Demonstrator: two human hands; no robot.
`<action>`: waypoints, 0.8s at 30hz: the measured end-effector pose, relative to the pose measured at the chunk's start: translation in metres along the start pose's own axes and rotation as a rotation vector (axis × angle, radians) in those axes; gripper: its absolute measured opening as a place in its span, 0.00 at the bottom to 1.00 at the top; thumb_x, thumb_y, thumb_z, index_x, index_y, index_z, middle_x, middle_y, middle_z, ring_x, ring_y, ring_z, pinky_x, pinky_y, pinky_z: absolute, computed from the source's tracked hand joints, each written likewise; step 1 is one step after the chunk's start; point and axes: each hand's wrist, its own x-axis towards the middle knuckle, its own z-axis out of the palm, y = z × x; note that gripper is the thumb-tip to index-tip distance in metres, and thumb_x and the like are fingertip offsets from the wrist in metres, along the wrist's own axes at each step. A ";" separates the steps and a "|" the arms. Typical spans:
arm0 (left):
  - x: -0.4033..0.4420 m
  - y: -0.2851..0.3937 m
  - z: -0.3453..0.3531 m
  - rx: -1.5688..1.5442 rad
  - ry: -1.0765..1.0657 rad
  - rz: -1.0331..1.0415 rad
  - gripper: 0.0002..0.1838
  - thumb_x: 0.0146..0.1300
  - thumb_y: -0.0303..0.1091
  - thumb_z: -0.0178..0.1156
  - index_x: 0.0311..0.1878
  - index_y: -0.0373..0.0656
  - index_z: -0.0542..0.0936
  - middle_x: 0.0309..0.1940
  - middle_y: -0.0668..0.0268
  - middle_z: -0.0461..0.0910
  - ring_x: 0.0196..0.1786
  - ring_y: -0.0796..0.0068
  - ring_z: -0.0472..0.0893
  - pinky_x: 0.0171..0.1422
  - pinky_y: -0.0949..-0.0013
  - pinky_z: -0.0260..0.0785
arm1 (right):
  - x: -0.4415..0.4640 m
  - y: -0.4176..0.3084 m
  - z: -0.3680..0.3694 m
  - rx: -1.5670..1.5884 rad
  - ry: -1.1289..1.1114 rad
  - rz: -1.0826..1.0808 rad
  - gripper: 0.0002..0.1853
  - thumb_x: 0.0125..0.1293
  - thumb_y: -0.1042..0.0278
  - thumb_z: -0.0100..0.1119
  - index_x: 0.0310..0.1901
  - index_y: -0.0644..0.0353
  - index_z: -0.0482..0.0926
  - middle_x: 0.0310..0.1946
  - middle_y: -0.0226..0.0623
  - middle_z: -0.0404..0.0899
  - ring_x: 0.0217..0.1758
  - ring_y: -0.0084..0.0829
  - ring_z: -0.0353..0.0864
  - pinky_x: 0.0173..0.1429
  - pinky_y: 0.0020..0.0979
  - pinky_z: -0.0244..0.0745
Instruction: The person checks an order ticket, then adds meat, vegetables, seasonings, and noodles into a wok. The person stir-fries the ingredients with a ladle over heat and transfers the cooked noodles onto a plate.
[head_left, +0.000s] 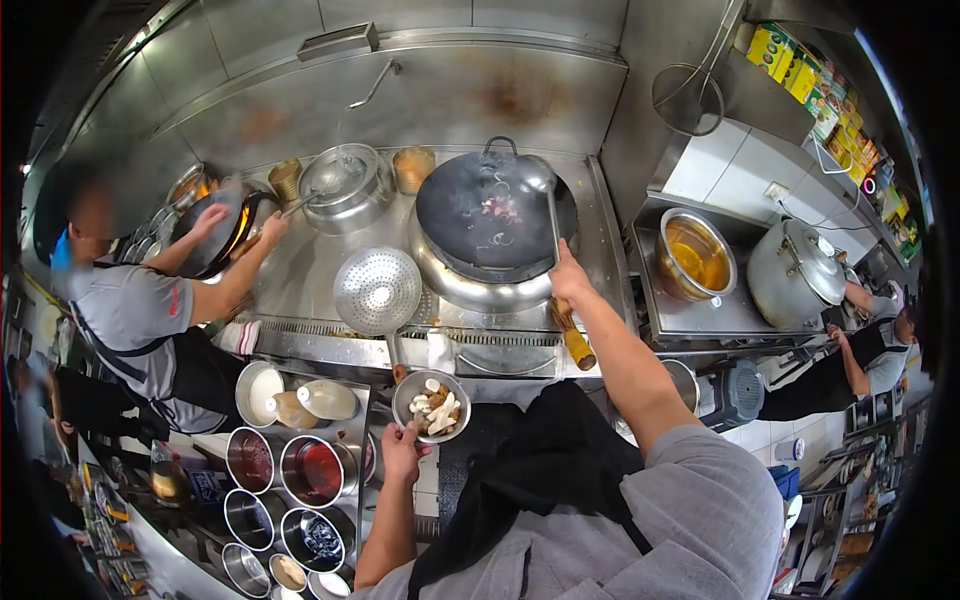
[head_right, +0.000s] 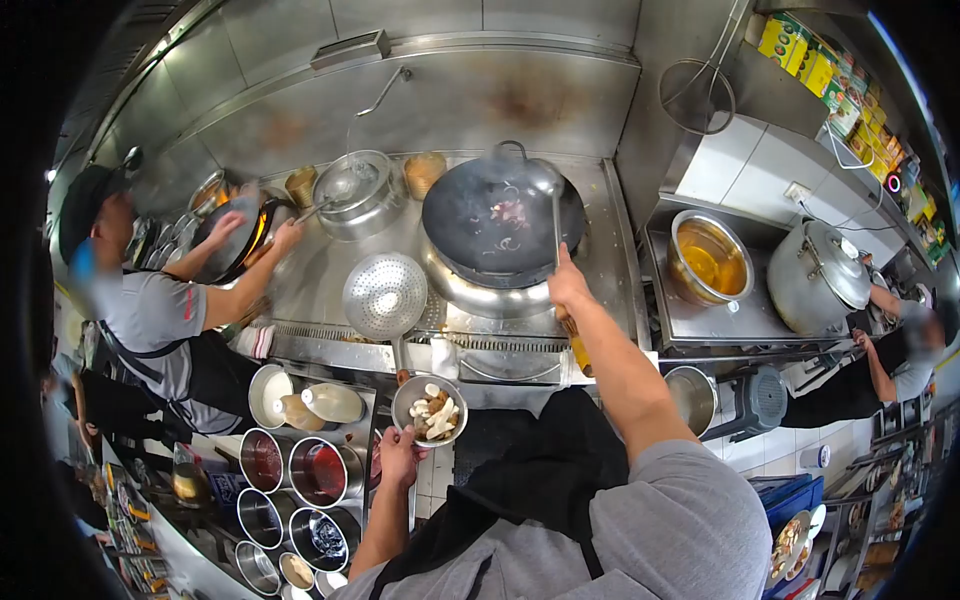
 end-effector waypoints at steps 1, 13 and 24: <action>-0.002 0.006 0.002 -0.002 -0.018 0.003 0.10 0.71 0.34 0.57 0.38 0.41 0.67 0.28 0.64 0.76 0.22 0.72 0.80 0.23 0.71 0.75 | 0.010 0.003 0.014 0.003 -0.006 -0.002 0.44 0.63 0.81 0.50 0.79 0.50 0.43 0.37 0.46 0.78 0.20 0.28 0.72 0.25 0.35 0.72; 0.074 0.117 0.086 -0.006 -0.074 0.195 0.10 0.75 0.36 0.48 0.47 0.40 0.72 0.37 0.63 0.79 0.28 0.76 0.79 0.27 0.73 0.77 | -0.045 0.024 -0.128 -1.024 -0.341 -0.179 0.42 0.63 0.70 0.49 0.77 0.28 0.46 0.42 0.54 0.82 0.47 0.51 0.82 0.52 0.48 0.75; 0.253 0.171 0.281 1.097 0.115 0.980 0.09 0.56 0.31 0.63 0.41 0.44 0.79 0.61 0.47 0.71 0.55 0.42 0.77 0.60 0.49 0.70 | -0.022 0.102 -0.137 -0.461 -0.303 -0.206 0.42 0.63 0.72 0.54 0.77 0.37 0.48 0.41 0.60 0.80 0.42 0.54 0.80 0.52 0.43 0.74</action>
